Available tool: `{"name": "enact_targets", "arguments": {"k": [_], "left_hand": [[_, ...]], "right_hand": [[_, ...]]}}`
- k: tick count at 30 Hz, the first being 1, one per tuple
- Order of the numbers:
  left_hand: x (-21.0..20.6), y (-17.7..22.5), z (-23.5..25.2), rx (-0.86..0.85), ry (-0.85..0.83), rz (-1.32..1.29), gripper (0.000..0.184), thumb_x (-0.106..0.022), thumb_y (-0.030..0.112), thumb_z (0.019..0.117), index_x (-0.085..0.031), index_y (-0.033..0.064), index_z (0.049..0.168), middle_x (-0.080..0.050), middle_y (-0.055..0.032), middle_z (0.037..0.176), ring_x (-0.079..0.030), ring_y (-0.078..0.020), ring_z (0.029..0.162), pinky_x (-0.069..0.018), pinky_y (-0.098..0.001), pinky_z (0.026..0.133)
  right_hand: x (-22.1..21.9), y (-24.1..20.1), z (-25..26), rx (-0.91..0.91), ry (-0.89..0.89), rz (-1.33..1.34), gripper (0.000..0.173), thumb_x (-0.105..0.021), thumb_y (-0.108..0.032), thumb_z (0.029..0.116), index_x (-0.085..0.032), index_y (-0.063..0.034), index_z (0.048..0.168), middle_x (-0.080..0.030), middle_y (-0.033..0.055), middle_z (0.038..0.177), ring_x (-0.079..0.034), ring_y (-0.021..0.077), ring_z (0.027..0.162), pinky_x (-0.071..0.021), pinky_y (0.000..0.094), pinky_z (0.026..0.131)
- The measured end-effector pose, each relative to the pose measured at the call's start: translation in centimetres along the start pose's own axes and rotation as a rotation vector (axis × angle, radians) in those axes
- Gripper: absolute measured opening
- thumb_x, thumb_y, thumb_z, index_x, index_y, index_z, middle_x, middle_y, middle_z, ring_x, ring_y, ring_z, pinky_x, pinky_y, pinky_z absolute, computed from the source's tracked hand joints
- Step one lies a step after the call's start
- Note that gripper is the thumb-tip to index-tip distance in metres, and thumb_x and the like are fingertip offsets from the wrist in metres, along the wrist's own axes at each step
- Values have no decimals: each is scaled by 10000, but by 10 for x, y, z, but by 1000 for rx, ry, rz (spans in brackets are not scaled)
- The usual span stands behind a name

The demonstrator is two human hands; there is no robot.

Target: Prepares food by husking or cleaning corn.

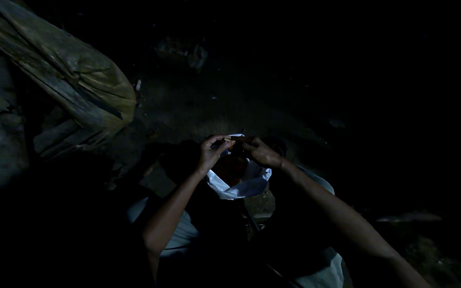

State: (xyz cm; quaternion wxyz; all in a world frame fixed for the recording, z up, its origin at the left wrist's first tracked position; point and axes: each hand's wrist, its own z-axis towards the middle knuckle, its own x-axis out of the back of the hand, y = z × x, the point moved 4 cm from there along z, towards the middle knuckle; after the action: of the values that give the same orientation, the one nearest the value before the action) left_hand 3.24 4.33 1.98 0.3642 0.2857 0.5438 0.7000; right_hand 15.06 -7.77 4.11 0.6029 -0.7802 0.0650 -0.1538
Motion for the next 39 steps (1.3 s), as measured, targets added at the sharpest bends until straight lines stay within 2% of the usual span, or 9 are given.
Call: {"name": "enact_targets", "arguments": {"k": [7, 11, 15, 17, 19, 23, 27, 36, 39], "left_hand": [[0, -3, 0, 28, 20, -7, 191, -659, 11, 958, -684, -76, 1126, -700, -130, 1100, -671, -109, 966, -563, -274, 898], [1, -1, 1, 50, 12, -28, 202, -655, 19, 961, -680, -76, 1138, -696, -128, 1102, -664, -110, 965, -560, -280, 894], [1, 2, 0, 58, 14, -30, 203, -669, 19, 956, -690, -67, 1138, -696, -123, 1091, -666, -111, 962, -563, -276, 895], [0, 3, 0, 32, 14, -33, 195, -675, -1, 944, -691, -73, 1125, -698, -131, 1091, -671, -114, 973, -565, -275, 903], [0, 2, 1, 12, 12, -26, 190, -678, -3, 939, -692, -77, 1114, -695, -134, 1092, -668, -111, 987, -561, -268, 909], [-1, 3, 1, 27, 27, -21, 178, -677, -13, 935, -696, -76, 1101, -689, -132, 1082, -662, -107, 979, -560, -255, 894], [-3, 3, -1, 21, 22, -11, 187, -685, -34, 925, -694, -90, 1103, -685, -163, 1114, -669, -129, 1007, -568, -260, 898], [-2, 3, -2, 7, 13, -21, 182, -684, -25, 929, -696, -80, 1102, -693, -138, 1104, -667, -105, 1007, -566, -248, 892], [0, 4, 0, 26, 0, -11, 187, -677, -15, 939, -694, -77, 1115, -684, -148, 1125, -663, -119, 1022, -565, -262, 902]], "right_hand": [[-1, 0, 1, 58, 31, -96, 374, -396, -86, 1077, -583, -18, 1394, -679, 95, 1218, -666, 66, 996, -558, 259, 897], [0, -2, 0, 33, -11, -74, 388, -404, -64, 1077, -547, -33, 1437, -637, 102, 1323, -656, 82, 1075, -546, 262, 942], [-2, -1, 1, 51, -4, 33, 379, -436, -98, 1039, -592, -34, 1378, -670, 56, 1219, -646, 64, 1001, -545, 252, 878], [-1, -1, 1, 70, -7, 22, 363, -492, -117, 1045, -593, -23, 1381, -675, 60, 1240, -649, 58, 1054, -540, 253, 936], [-1, -2, 1, 84, 3, -18, 349, -530, -109, 1050, -580, -1, 1378, -673, 65, 1222, -645, 35, 1042, -536, 232, 935], [-3, -5, -1, 114, 0, -70, 343, -491, -110, 1067, -569, 19, 1375, -669, 72, 1221, -637, 11, 1042, -528, 215, 942], [-4, -4, -1, 166, 28, -86, 289, -513, -76, 1050, -618, 36, 1295, -688, 49, 1151, -630, -25, 981, -524, 179, 894], [-5, -7, -2, 99, 5, -122, 341, -432, -91, 1083, -571, 26, 1372, -644, 100, 1276, -623, 30, 1085, -508, 221, 966], [-2, -5, -1, 108, -16, -150, 366, -460, -123, 1086, -545, 19, 1412, -627, 106, 1337, -613, 36, 1152, -492, 228, 1013]]}}
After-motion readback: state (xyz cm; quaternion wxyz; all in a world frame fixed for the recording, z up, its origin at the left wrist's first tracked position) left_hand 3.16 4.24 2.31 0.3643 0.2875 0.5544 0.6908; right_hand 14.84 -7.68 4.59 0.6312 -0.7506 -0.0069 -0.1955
